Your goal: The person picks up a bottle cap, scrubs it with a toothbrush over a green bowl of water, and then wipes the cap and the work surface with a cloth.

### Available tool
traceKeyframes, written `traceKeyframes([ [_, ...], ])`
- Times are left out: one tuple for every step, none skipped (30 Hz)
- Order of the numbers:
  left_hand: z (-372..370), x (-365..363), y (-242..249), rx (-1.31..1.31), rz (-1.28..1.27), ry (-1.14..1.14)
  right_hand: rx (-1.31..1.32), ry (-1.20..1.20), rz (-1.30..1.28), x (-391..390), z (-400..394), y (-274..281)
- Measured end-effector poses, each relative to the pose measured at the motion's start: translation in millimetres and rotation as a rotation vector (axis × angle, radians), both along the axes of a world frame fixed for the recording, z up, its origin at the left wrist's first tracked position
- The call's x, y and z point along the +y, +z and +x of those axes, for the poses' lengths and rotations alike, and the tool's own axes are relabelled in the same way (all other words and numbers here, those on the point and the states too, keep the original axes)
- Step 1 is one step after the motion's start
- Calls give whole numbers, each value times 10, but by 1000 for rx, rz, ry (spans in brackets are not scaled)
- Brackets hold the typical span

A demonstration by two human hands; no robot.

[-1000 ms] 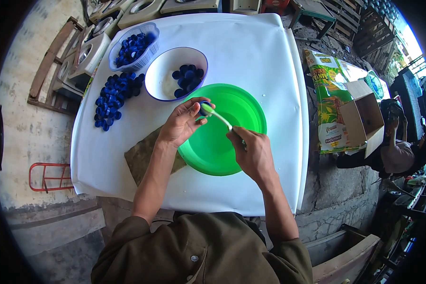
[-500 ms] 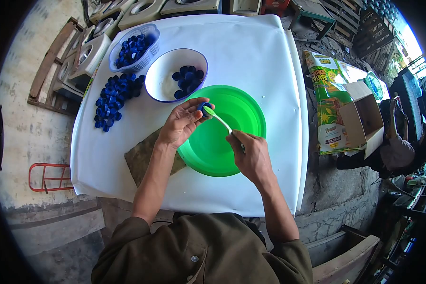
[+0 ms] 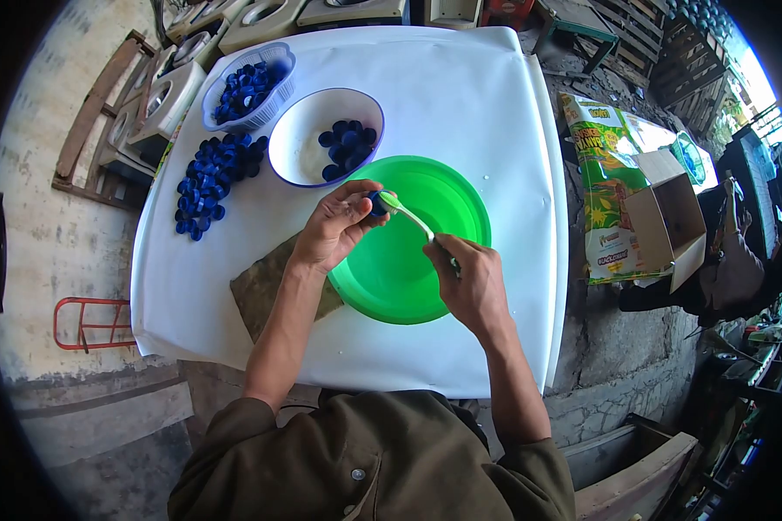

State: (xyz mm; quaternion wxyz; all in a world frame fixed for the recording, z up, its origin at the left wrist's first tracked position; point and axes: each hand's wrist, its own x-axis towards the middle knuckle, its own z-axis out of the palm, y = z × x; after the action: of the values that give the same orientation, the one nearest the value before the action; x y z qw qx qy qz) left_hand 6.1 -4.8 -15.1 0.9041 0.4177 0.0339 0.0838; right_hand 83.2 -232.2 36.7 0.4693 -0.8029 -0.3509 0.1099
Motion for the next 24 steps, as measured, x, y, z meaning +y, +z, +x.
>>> traceKeyframes([
  [4, -11, 43, -17, 2, -3, -19, -10, -13, 6, 8, -25],
  [8, -15, 68, -34, 5, -6, -37, -20, -25, 10, 13, -40],
  [5, -6, 47, -25, 16, -8, -19, -2, -5, 3, 6, -44],
  [-3, 11, 8, -16, 28, -9, -1, 18, 16, -10, -10, -47],
  [-7, 25, -10, -7, 41, -9, 17, 38, 38, -18, -23, -50],
  [-10, 29, -6, -13, 39, -17, 35, 58, 61, -18, -26, -53],
  [-18, 27, -5, -17, 37, -26, 55, 46, 62, -34, 9, -68],
  [-27, 18, -7, -20, 32, -35, 40, 30, 31, -25, 17, -46],
  [-28, 9, 5, -11, 39, -26, 25, 14, 0, -16, 25, -2],
  [-19, 4, 32, -5, 46, -17, 8, -2, -31, -8, 25, 24],
  [-7, 3, 50, 1, 55, -9, -65, -11, -3, 1, 3, -16],
  [-1, 5, 42, -17, 36, -10, -53, 4, 13, 1, -21, -28],
  [-4, 7, 21, -33, 18, -9, -39, 21, 28, 0, -48, -36],
  [-5, 14, 9, -50, 1, -9, -26, 38, 46, 6, -59, -44],
  [-9, 20, 7, -60, 3, -10, 26, 34, 78, -1, -50, -57],
  [-18, 18, 2, -69, 4, -11, 37, 17, 43, -2, -33, -30],
  [-26, 12, -5, -77, 3, -12, 48, 1, 8, 2, -6, 25],
  [-27, 10, -9, -60, -9, -3, 58, -15, -28, 5, 10, 57],
  [-17, 12, -10, -45, -20, 5, -26, -20, 7, 20, 6, 19],
  [-8, 11, -8, -30, -32, 13, -39, -10, 5, 31, -13, -7],
  [-3, 9, -5, -38, -20, 26, -53, -1, 5, 40, -42, -28],
  [-4, 7, -1, -45, -9, 39, -66, 9, 4, 41, -63, -48],
  [-8, 4, 2, -51, 3, 53, -29, 45, 51, 36, -72, -65],
  [-13, -5, 11, -72, -6, 45, 14, 38, 54, 31, -59, -60],
])
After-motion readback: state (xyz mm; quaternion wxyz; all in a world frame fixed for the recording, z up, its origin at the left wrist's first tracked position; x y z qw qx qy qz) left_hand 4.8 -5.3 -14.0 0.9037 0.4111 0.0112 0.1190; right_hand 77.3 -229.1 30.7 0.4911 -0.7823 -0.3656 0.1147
